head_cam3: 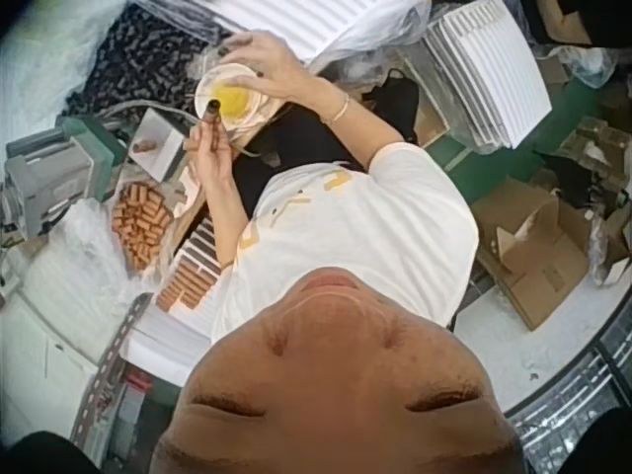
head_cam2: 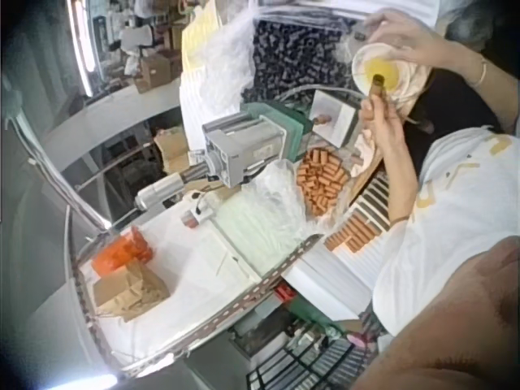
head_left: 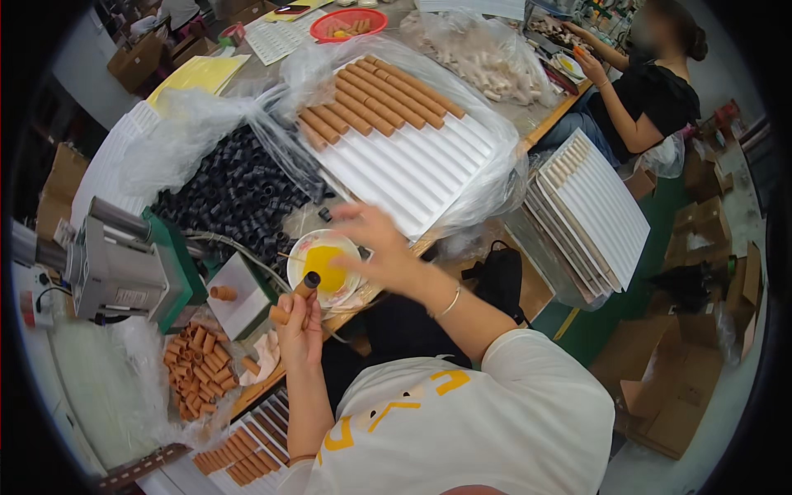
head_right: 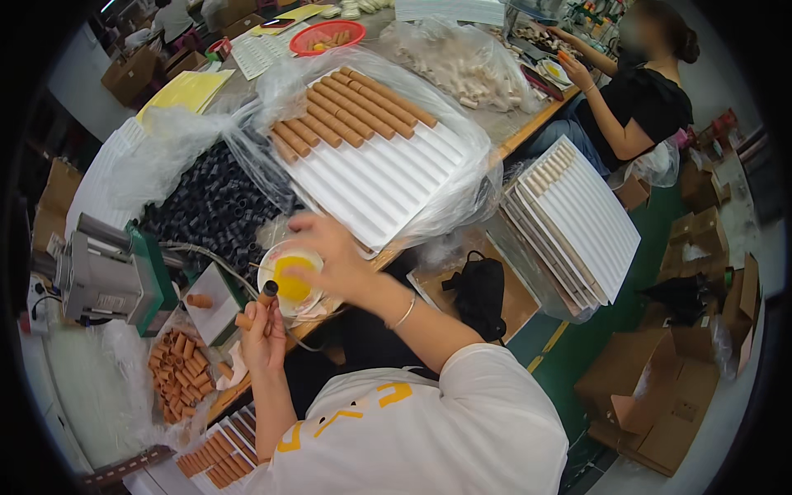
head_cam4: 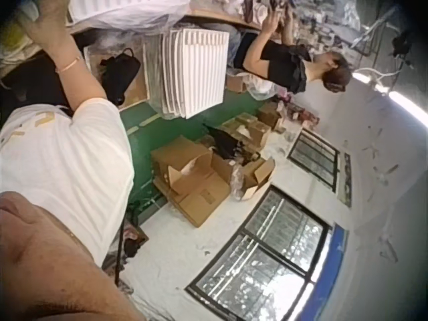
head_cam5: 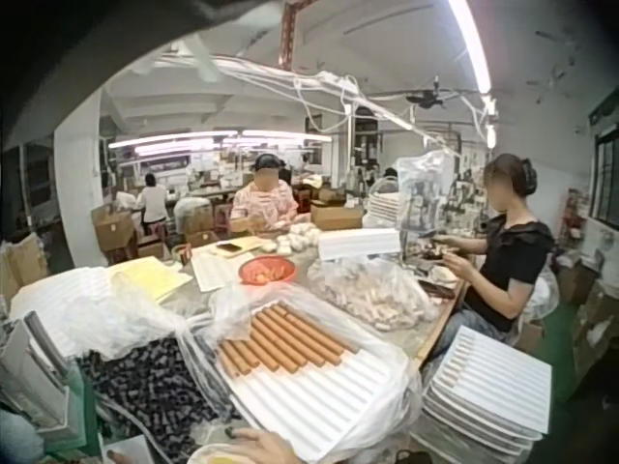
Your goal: Assembling small cylindrical parts with adhesive and placing them into storage trays.
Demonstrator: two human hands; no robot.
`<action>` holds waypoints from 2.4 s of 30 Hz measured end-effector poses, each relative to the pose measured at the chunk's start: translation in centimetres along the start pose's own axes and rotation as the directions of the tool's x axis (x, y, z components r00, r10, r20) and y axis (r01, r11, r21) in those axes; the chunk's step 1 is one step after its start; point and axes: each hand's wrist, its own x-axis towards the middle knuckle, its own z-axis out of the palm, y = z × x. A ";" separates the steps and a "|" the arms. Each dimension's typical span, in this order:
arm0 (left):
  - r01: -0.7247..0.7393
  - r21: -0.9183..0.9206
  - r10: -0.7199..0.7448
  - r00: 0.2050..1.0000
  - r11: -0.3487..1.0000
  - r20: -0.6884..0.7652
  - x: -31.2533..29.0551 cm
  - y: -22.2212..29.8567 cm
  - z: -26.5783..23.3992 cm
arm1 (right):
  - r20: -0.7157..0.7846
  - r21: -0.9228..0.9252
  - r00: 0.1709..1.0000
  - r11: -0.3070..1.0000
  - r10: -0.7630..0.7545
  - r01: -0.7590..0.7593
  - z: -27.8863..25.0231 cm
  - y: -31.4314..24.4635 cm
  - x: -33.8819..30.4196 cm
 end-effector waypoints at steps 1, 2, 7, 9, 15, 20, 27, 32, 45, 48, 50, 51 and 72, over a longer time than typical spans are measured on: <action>-0.011 -0.002 0.011 1.000 1.000 0.003 0.1 0.1 0.0 | -0.151 -0.030 0.989 1.000 0.003 -0.008 -1.4 1.7 1.1; -0.005 0.001 0.005 1.000 1.000 0.011 0.3 0.3 0.0 | -0.279 -0.118 0.957 0.986 0.079 -0.116 -3.2 4.5 2.0; -0.028 0.036 0.029 0.999 0.999 -0.031 0.1 0.9 -1.4 | -0.527 -0.462 0.799 0.692 0.290 -0.556 -11.6 18.4 5.5; -0.044 0.041 0.045 0.999 0.998 -0.025 -0.1 0.9 -1.9 | -0.537 -0.500 0.761 0.590 0.364 -0.635 -12.7 20.3 6.3; -0.048 0.101 0.052 0.998 0.994 -0.034 -0.3 1.0 -1.4 | -0.445 -0.586 0.773 0.505 0.453 -0.633 -12.3 21.4 6.2; -0.115 0.181 0.116 0.993 0.977 0.007 -1.3 2.1 -1.7 | -0.504 -0.557 0.764 0.524 0.404 -0.645 -12.5 21.5 6.0; -0.360 0.394 0.403 0.915 0.846 -0.028 -1.8 3.7 -1.7 | 0.070 -0.021 0.913 0.916 0.401 -0.401 -4.2 4.7 2.4; -0.481 0.652 0.493 0.850 0.586 0.185 -2.1 4.6 -1.5 | 0.451 0.220 0.867 0.916 0.210 -0.336 3.2 -3.6 -0.1; -0.359 0.664 0.416 0.906 0.657 0.078 -4.7 8.8 -4.6 | 0.589 0.074 0.807 0.997 -0.045 0.001 9.8 -5.6 -0.2; -0.310 0.779 0.360 0.925 0.544 0.117 -4.1 9.0 -5.1 | 0.648 0.134 0.759 0.991 -0.070 -0.023 10.9 -5.5 -0.1; -0.278 0.724 0.332 0.941 0.632 0.071 -3.7 9.1 -5.0 | 0.650 0.107 0.760 0.993 -0.025 -0.059 11.4 -5.7 0.1; -0.282 0.721 0.336 0.939 0.632 0.073 -3.3 9.2 -5.2 | 0.647 0.082 0.763 0.992 0.016 -0.091 11.7 -5.6 0.4; -0.314 0.500 0.263 0.949 0.807 0.173 -6.2 10.9 -8.3 | 0.324 -0.178 0.946 0.982 -0.009 0.070 14.8 -3.9 1.0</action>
